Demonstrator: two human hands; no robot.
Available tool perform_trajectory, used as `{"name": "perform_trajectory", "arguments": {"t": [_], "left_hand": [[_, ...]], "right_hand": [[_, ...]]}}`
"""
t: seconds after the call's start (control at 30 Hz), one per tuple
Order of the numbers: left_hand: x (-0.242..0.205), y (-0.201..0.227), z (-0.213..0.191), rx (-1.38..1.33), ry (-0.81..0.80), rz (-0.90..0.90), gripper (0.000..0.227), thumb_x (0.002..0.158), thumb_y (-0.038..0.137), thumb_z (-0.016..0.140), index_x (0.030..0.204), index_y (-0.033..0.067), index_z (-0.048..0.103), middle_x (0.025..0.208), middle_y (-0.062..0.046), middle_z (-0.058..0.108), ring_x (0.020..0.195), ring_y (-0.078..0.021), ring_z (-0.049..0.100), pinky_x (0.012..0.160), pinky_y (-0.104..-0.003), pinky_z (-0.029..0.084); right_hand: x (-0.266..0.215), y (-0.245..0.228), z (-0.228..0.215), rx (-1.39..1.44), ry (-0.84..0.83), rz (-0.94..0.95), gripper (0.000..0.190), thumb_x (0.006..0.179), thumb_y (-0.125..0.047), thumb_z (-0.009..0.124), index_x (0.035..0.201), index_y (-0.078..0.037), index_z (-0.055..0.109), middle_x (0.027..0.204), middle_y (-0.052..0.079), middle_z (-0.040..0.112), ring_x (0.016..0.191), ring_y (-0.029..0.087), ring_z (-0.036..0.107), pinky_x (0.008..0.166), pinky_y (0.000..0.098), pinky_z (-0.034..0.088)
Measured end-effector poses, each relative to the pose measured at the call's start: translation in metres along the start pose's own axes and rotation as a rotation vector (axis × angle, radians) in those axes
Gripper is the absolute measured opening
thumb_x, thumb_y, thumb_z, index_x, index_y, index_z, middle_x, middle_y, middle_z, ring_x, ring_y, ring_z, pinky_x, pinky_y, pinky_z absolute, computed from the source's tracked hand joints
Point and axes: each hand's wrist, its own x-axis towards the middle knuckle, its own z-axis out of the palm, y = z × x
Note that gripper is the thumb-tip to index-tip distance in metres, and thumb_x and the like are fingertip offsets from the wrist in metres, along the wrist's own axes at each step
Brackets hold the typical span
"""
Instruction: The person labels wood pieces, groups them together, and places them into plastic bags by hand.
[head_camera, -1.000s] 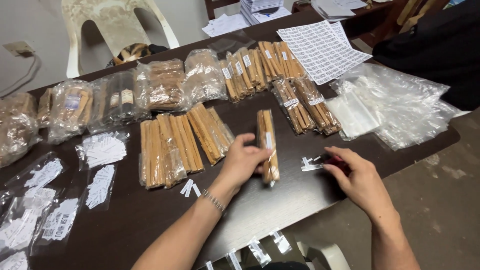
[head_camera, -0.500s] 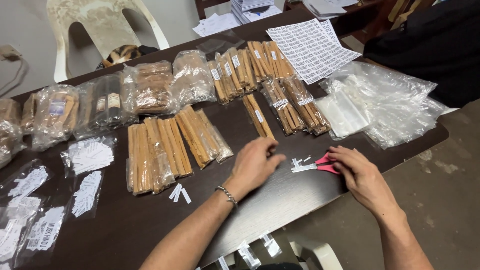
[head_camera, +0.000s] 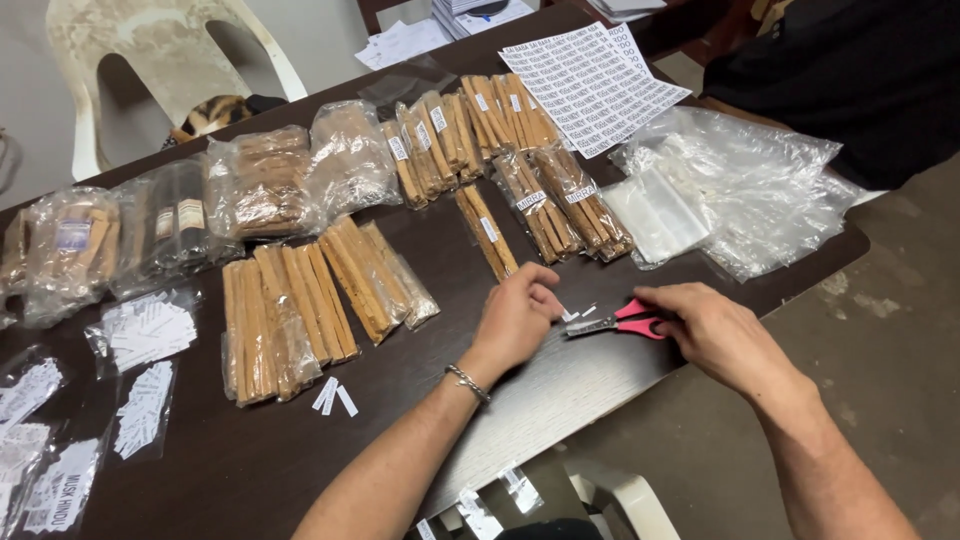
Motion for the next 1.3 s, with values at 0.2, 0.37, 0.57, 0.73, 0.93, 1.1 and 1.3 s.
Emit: {"name": "perform_trajectory", "arguments": {"t": [0.2, 0.37, 0.57, 0.73, 0.93, 1.1, 1.3], "left_hand": [[0.006, -0.021, -0.008, -0.157, 0.054, 0.021, 0.027, 0.095, 0.005, 0.058, 0.116, 0.0111, 0.075, 0.095, 0.001, 0.074, 0.091, -0.0104, 0.069, 0.087, -0.025, 0.053], [0.003, -0.022, -0.012, -0.093, 0.057, 0.036, 0.020, 0.094, 0.012, 0.068, 0.112, 0.0117, 0.076, 0.095, 0.002, 0.075, 0.087, -0.0079, 0.068, 0.085, -0.024, 0.055], [0.006, -0.018, -0.007, 0.090, -0.004, 0.115, 0.009, 0.092, 0.014, 0.071, 0.096, 0.0136, 0.078, 0.102, 0.000, 0.078, 0.098, -0.0142, 0.070, 0.091, -0.032, 0.053], [0.007, -0.021, -0.005, 0.022, 0.007, 0.175, 0.005, 0.091, 0.013, 0.072, 0.086, 0.0125, 0.074, 0.113, 0.001, 0.073, 0.101, -0.0149, 0.067, 0.095, -0.031, 0.052], [-0.005, -0.018, -0.008, -0.097, -0.002, 0.092, 0.005, 0.095, 0.016, 0.071, 0.092, 0.0121, 0.072, 0.076, 0.000, 0.073, 0.067, -0.0071, 0.063, 0.071, -0.024, 0.051], [-0.014, -0.020, -0.014, -0.330, -0.025, 0.071, 0.038, 0.096, 0.005, 0.064, 0.134, 0.0074, 0.066, 0.085, -0.004, 0.072, 0.066, -0.0123, 0.069, 0.056, -0.023, 0.058], [-0.038, 0.000, -0.027, -0.168, -0.036, -0.080, 0.031, 0.099, 0.003, 0.047, 0.109, 0.0043, 0.077, 0.086, -0.007, 0.078, 0.070, -0.0092, 0.069, 0.069, -0.021, 0.058]], "right_hand": [[0.002, 0.011, -0.001, -0.046, -0.031, -0.043, 0.065, 0.083, -0.010, 0.072, 0.144, -0.026, 0.058, 0.136, -0.001, 0.067, 0.123, 0.019, 0.064, 0.097, 0.0362, 0.053], [0.001, 0.022, -0.012, 0.088, -0.020, 0.015, 0.049, 0.084, -0.012, 0.074, 0.132, -0.022, 0.068, 0.126, -0.004, 0.075, 0.114, 0.016, 0.069, 0.094, 0.0320, 0.054], [-0.007, 0.042, -0.019, 0.152, -0.033, -0.052, 0.041, 0.092, -0.014, 0.066, 0.132, -0.020, 0.069, 0.116, -0.003, 0.075, 0.105, 0.017, 0.069, 0.092, 0.0312, 0.052], [-0.009, 0.027, -0.025, -0.155, -0.131, -0.013, 0.042, 0.100, -0.026, 0.051, 0.141, -0.027, 0.058, 0.128, -0.013, 0.068, 0.109, 0.017, 0.064, 0.083, 0.0361, 0.054], [0.001, 0.041, -0.016, -0.482, -0.067, -0.253, 0.029, 0.102, -0.027, 0.052, 0.129, -0.023, 0.063, 0.085, 0.000, 0.056, 0.072, 0.022, 0.064, 0.049, 0.0437, 0.049], [-0.009, 0.045, -0.018, -0.343, 0.110, -0.364, 0.036, 0.098, -0.031, 0.059, 0.128, -0.012, 0.065, 0.119, 0.003, 0.075, 0.107, 0.019, 0.073, 0.086, 0.0365, 0.060], [-0.030, 0.017, -0.015, -0.258, 0.124, -0.326, 0.063, 0.082, -0.056, 0.074, 0.136, -0.025, 0.062, 0.100, -0.003, 0.060, 0.090, 0.018, 0.061, 0.062, 0.0371, 0.057]]}}
